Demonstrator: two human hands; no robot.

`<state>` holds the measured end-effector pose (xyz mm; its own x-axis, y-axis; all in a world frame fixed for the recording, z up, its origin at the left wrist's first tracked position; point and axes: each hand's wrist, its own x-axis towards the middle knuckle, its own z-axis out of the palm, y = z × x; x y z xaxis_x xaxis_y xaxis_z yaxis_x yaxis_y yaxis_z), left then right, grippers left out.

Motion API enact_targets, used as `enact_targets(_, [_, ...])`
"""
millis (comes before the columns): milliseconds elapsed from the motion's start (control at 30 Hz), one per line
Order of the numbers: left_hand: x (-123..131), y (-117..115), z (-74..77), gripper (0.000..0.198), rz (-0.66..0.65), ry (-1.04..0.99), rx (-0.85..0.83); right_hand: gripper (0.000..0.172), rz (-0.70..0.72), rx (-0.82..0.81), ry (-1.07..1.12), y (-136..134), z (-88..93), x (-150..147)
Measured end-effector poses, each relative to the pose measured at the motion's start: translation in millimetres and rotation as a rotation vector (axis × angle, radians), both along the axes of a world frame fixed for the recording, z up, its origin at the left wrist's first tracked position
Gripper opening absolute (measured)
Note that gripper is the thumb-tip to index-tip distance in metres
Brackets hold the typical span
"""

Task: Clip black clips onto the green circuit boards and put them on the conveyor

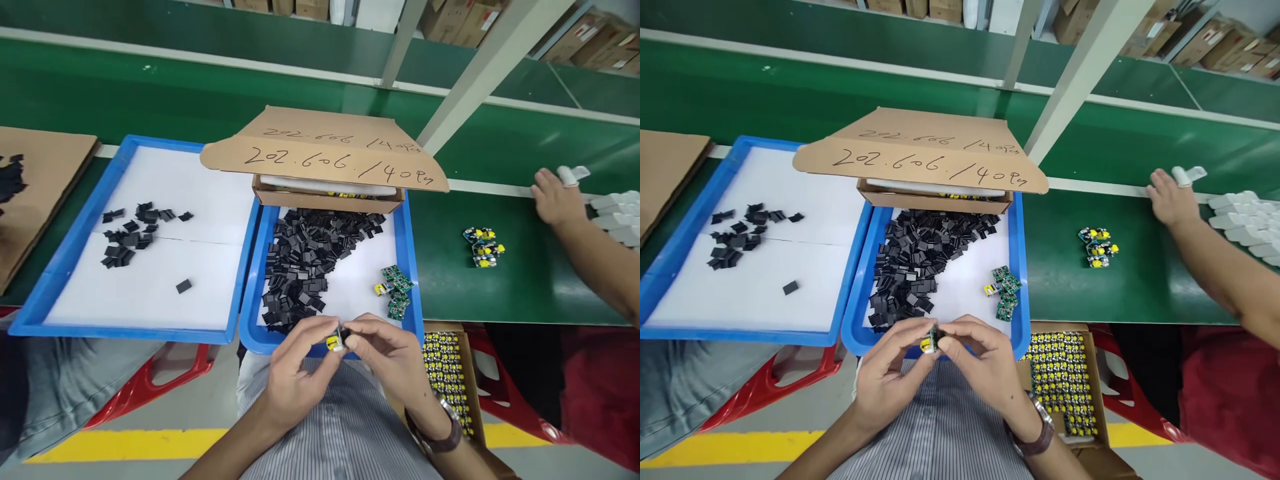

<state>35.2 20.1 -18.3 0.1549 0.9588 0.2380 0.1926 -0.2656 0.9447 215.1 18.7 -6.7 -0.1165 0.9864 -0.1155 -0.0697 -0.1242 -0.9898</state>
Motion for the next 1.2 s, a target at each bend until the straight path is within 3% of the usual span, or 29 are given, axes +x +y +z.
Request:
enact_targets(133, [2.7, 1.2, 5.3, 0.045, 0.082, 0.092, 0.093, 0.035, -0.075, 0.067, 0.001, -9.2, -7.0, -4.9])
enact_targets(300, [3.4, 2.2, 1.2, 0.051, 0.092, 0.103, 0.214, 0.030, -0.102, 0.050, -0.004, -16.6, -10.0, -9.4])
enact_targets(567, [-1.7, 2.7, -1.3, 0.053, 0.076, 0.162, 0.285, 0.033, -0.005, 0.136, -0.143, -10.7, -5.7, -11.7])
enact_targets(767, [-1.0, 3.9, 3.8, 0.048, 0.060, 0.133, 0.215, 0.040, 0.048, 0.133, -0.118, -8.9, -8.0, -4.4])
enact_targets(867, [1.8, 2.1, 6.4, 0.046, 0.078, 0.080, 0.239, 0.034, 0.015, 0.136, -0.168, -10.6, -5.6, -2.4])
enact_targets(1067, [1.8, -4.0, 6.8, 0.047, 0.089, 0.066, 0.328, 0.030, 0.059, 0.324, -0.226, -12.0, -2.3, -1.5])
enact_targets(1200, [1.2, -6.2, 2.0, 0.041, 0.068, 0.070, 0.316, 0.025, 0.068, 0.280, -0.170, -13.1, -8.9, -3.1])
